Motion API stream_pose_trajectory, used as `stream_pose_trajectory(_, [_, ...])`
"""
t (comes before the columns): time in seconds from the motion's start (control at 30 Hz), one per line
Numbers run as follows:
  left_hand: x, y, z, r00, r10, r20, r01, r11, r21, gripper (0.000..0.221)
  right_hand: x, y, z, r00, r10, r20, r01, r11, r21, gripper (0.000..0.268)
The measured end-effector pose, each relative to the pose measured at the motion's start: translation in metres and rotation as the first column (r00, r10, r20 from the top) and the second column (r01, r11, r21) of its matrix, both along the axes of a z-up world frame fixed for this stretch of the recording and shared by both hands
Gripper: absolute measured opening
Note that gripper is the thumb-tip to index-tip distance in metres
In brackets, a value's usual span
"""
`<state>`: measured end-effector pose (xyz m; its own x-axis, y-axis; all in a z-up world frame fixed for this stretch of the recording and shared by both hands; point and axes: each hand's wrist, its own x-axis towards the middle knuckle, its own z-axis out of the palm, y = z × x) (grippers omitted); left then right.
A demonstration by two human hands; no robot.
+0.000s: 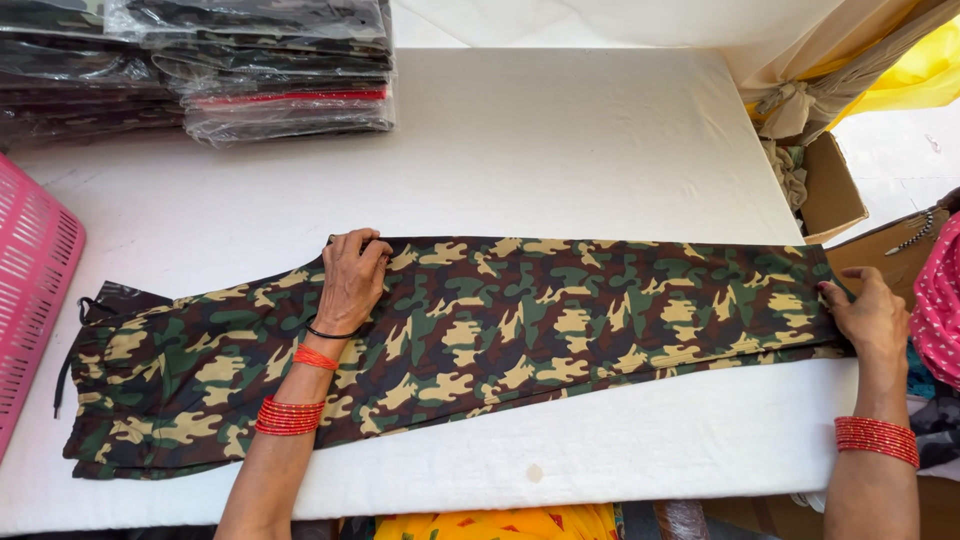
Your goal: The person folds a pair of camouflage-patterned pants on a white table, places them into a clear plastic bag, and seals it. They then unfold a second pair of camouflage pants, fold them neatly, and place them on the table.
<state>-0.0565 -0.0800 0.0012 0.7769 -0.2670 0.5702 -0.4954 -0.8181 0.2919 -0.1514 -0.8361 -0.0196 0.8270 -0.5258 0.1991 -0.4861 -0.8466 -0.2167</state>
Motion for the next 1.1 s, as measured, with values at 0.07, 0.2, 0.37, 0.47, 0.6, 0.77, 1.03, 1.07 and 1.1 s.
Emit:
stream_pose_trajectory(0.07, [-0.004, -0.005, -0.001, 0.999, -0.016, 0.052, 0.015, 1.0, 0.011, 0.016, -0.004, 0.003, 0.004, 1.0, -0.013, 0.004, 0.013, 1.0, -0.014, 0.055])
stream_pose_trajectory(0.2, [-0.046, -0.042, 0.015, 0.943, -0.332, -0.003, 0.332, 0.943, 0.029, 0.008, -0.008, 0.001, 0.009, 1.0, -0.014, 0.018, 0.016, 0.995, -0.103, 0.054])
stream_pose_trajectory(0.37, [-0.12, -0.089, 0.03, 0.711, -0.678, -0.187, 0.693, 0.72, 0.022, 0.025, -0.012, 0.001, 0.005, 0.998, 0.044, 0.054, -0.036, 0.99, -0.133, 0.05])
stream_pose_trajectory(0.47, [-0.13, -0.097, 0.018, 0.682, -0.661, -0.312, 0.73, 0.642, 0.234, 0.032, -0.012, -0.007, -0.004, 0.998, 0.002, 0.065, 0.012, 0.977, -0.214, 0.048])
stream_pose_trajectory(0.6, [-0.132, -0.094, 0.006, 0.762, -0.604, -0.232, 0.644, 0.746, 0.173, 0.021, -0.011, -0.016, -0.015, 0.997, 0.031, 0.069, -0.015, 0.974, -0.227, 0.043])
stream_pose_trajectory(0.77, [-0.135, -0.093, 0.008, 0.794, -0.582, -0.178, 0.596, 0.686, 0.418, 0.008, -0.014, -0.01, -0.003, 0.992, 0.079, 0.102, -0.053, 0.97, -0.238, 0.043])
stream_pose_trajectory(1.03, [-0.144, -0.092, 0.014, 0.741, -0.636, -0.213, 0.663, 0.646, 0.377, 0.011, -0.024, -0.009, -0.024, 0.974, 0.146, 0.174, -0.085, 0.945, -0.316, 0.029])
stream_pose_trajectory(1.07, [-0.145, -0.092, 0.012, 0.742, -0.635, -0.214, 0.663, 0.647, 0.376, 0.011, -0.024, -0.009, -0.023, 0.974, 0.148, 0.172, -0.088, 0.945, -0.316, 0.029])
stream_pose_trajectory(1.1, [-0.145, -0.092, 0.011, 0.736, -0.641, -0.217, 0.669, 0.642, 0.374, 0.012, -0.024, -0.008, -0.022, 0.975, 0.137, 0.173, -0.077, 0.946, -0.315, 0.03])
